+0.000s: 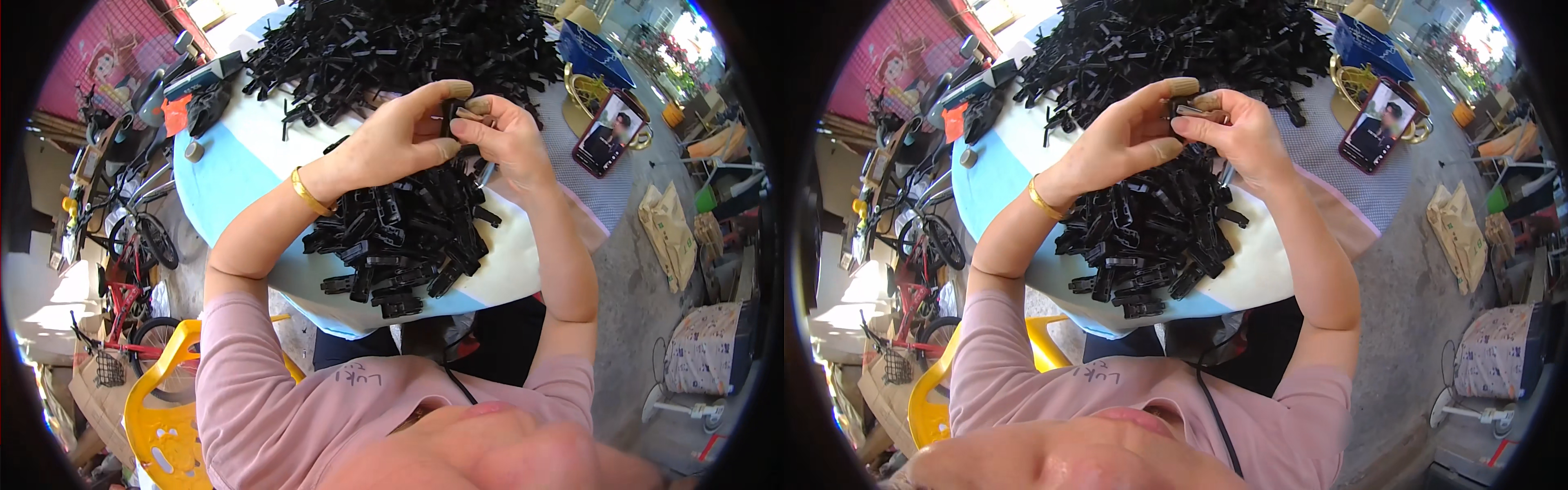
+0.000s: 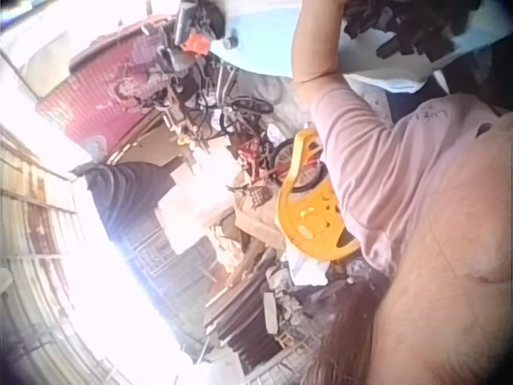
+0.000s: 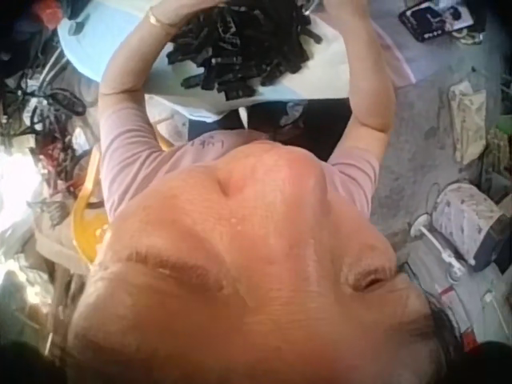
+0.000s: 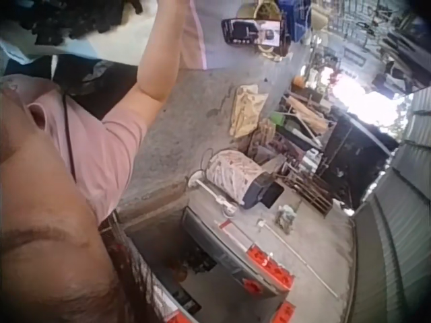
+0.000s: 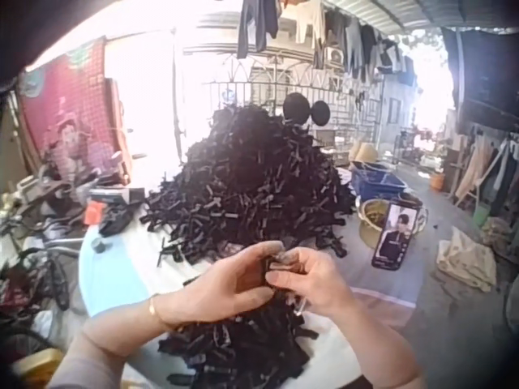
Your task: Applying small pieces of tape to black plastic components at a workbench.
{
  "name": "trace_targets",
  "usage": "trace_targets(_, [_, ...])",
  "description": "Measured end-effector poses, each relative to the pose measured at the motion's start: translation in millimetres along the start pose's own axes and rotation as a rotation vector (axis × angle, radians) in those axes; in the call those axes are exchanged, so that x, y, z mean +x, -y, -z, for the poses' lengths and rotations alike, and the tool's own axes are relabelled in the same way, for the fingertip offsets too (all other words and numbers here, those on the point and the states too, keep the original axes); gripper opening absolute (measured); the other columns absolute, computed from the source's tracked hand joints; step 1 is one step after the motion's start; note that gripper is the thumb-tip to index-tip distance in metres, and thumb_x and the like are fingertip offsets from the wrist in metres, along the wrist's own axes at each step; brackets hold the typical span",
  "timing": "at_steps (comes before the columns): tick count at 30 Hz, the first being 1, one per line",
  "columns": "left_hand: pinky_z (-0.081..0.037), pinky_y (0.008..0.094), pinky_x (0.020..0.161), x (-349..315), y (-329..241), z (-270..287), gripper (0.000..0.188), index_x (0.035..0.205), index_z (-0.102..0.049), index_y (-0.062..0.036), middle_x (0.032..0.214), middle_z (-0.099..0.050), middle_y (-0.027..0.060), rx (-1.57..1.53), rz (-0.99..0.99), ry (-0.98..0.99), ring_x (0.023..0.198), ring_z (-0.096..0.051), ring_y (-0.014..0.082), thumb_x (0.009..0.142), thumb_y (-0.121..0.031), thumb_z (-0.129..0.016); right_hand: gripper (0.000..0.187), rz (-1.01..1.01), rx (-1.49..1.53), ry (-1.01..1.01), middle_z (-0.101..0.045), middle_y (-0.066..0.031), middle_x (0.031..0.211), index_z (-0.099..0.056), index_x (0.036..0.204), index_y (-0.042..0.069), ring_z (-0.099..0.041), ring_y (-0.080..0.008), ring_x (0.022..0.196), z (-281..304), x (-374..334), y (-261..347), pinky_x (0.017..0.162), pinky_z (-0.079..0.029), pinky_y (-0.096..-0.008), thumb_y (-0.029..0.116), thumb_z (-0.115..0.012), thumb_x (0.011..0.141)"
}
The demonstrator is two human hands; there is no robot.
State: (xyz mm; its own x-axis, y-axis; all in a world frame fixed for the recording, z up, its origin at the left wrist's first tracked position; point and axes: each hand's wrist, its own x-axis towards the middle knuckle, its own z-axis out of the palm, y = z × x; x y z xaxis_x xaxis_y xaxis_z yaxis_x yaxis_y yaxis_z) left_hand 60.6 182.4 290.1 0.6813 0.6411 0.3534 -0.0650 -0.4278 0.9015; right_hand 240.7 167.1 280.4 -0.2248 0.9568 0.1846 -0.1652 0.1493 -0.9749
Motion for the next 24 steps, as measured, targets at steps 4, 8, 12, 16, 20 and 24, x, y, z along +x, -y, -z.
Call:
trace_targets(4, [-0.046,0.026,0.085,1,0,2,0.044,0.121,-0.04,-0.0003,0.108,-0.052,0.0062,0.125,0.044,-0.071,0.098,-0.053,0.0115,0.08,0.004,-0.055,0.018,-0.058,0.037,0.034,-0.056,-0.0005,0.072,-0.059,0.09,0.001,-0.044,-0.0007,0.052,1,1,-6,0.045,-0.033,-0.0133,0.012,-0.066,0.079])
trace_targets(8, [-0.047,0.0258,0.083,3,-1,4,0.039,0.117,-0.043,-0.001,0.103,-0.054,0.0053,0.107,0.091,-0.111,0.095,-0.054,0.011,0.08,0.004,-0.055,0.013,-0.1,0.223,0.082,-0.054,0.0004,0.07,-0.056,0.094,0.002,-0.035,0.0013,0.049,6,3,-4,0.042,-0.024,-0.0131,0.012,-0.057,0.085])
trace_targets(12, [-0.047,0.025,0.081,4,7,6,0.037,0.116,-0.044,-0.0018,0.099,-0.055,0.0046,-0.009,-0.015,-0.141,0.092,-0.055,0.0102,0.081,0.001,-0.057,0.017,-0.027,0.025,0.036,-0.053,-0.0009,0.068,-0.058,0.097,0.0,-0.035,0.0012,0.048,-3,1,-4,0.041,-0.024,-0.0131,0.014,-0.053,0.088])
trace_targets(16, [-0.047,0.0249,0.081,3,5,4,0.035,0.115,-0.044,-0.0013,0.1,-0.056,0.0051,0.082,-0.004,-0.179,0.092,-0.055,0.0105,0.082,-0.001,-0.058,0.016,0.024,-0.089,-0.039,-0.053,-0.0009,0.065,-0.06,0.095,0.0,-0.034,0.0011,0.047,-7,-2,-3,0.04,-0.024,-0.0133,0.013,-0.053,0.088])
trace_targets(20, [-0.047,0.0248,0.081,4,9,2,0.031,0.112,-0.045,-0.0003,0.101,-0.056,0.0057,0.093,-0.01,-0.196,0.092,-0.055,0.0104,0.083,0.0,-0.056,0.016,0.044,-0.128,-0.059,-0.053,-0.0009,0.065,-0.059,0.096,0.0,-0.033,0.0012,0.045,-11,-4,-3,0.039,-0.022,-0.0135,0.013,-0.053,0.088])
trace_targets(24, [-0.043,0.0183,0.059,3,19,-3,0.021,0.097,-0.053,0.0,0.079,-0.057,0.0003,0.021,-0.164,-0.317,0.065,-0.05,0.0026,0.078,-0.002,-0.062,0.016,0.012,-0.173,-0.036,-0.053,-0.0011,0.064,-0.06,0.095,0.0,-0.032,0.0012,0.043,-13,-4,-4,0.039,-0.021,-0.0138,0.013,-0.052,0.089])
